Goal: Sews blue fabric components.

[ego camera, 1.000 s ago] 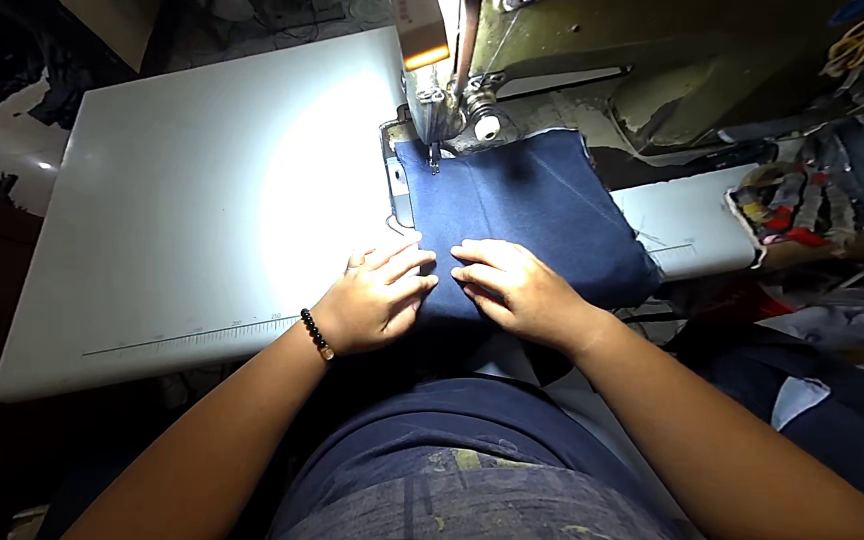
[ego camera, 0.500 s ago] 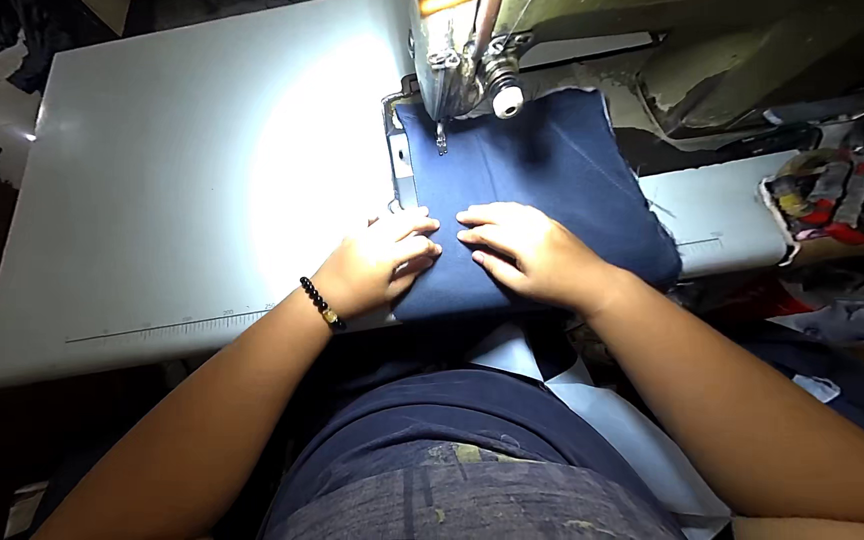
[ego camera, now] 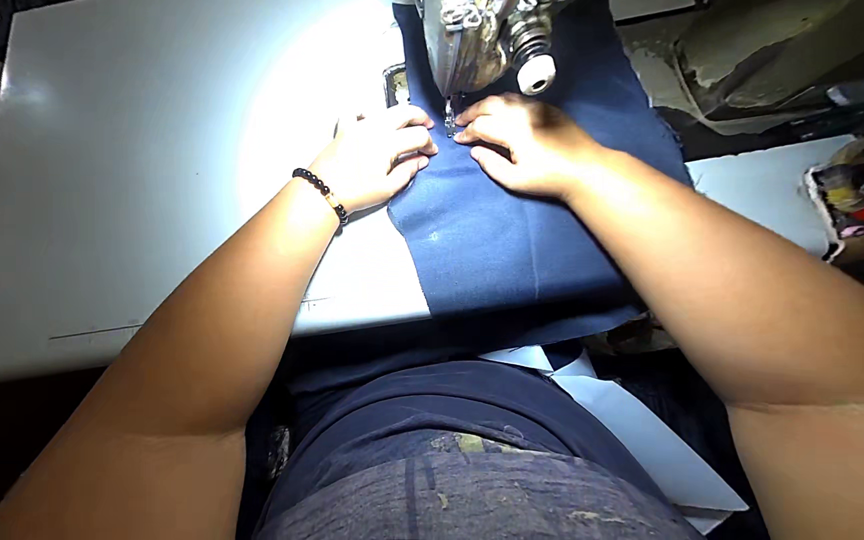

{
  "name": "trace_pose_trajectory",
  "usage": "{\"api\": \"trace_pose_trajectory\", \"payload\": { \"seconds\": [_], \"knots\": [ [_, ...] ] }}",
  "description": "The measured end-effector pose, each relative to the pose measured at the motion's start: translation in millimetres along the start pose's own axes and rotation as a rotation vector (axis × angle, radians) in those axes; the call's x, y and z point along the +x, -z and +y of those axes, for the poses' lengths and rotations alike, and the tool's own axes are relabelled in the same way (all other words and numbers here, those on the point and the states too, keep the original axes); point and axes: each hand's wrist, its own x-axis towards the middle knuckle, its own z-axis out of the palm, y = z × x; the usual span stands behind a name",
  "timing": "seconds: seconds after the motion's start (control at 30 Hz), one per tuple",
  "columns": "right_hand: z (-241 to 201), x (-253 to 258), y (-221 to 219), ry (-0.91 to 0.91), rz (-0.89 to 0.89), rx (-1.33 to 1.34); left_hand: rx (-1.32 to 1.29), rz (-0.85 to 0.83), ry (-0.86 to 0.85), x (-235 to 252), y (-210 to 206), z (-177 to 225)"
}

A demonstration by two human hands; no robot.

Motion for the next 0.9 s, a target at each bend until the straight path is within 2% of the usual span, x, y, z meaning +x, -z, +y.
{"api": "trace_pose_trajectory", "payload": {
  "seconds": [0.07,0.13,0.2,0.3,0.37,0.53,0.9],
  "knots": [
    [-1.4,-0.3,2.1,-0.03,-0.017,-0.019,0.045,-0.032,-0.034,-0.7,2.6,0.2],
    [-17.0,-1.6,7.1,-0.163,-0.076,-0.07,0.114,-0.076,-0.092,-4.0,5.1,0.6],
    [-50.3,-4.0,5.2,-0.3,-0.079,-0.097,0.169,-0.121,-0.147,-6.0,7.0,-0.2],
    [-117.2,-22.7,-22.1,-0.304,0.069,-0.032,0.167,-0.197,-0.2,-6.6,8.5,-2.9],
    [-146.2,-41.8,-36.7,-0.318,0.079,-0.02,0.154,-0.205,-0.198,-7.2,8.5,-3.3],
    [-141.6,-62.0,-38.1,-0.297,0.128,-0.034,0.17,-0.265,-0.126,-6.3,13.9,4.3],
    [-129.6,-66.7,-29.8,-0.256,0.123,-0.039,0.144,-0.259,-0.081,-5.3,10.1,6.6]
  ]
}}
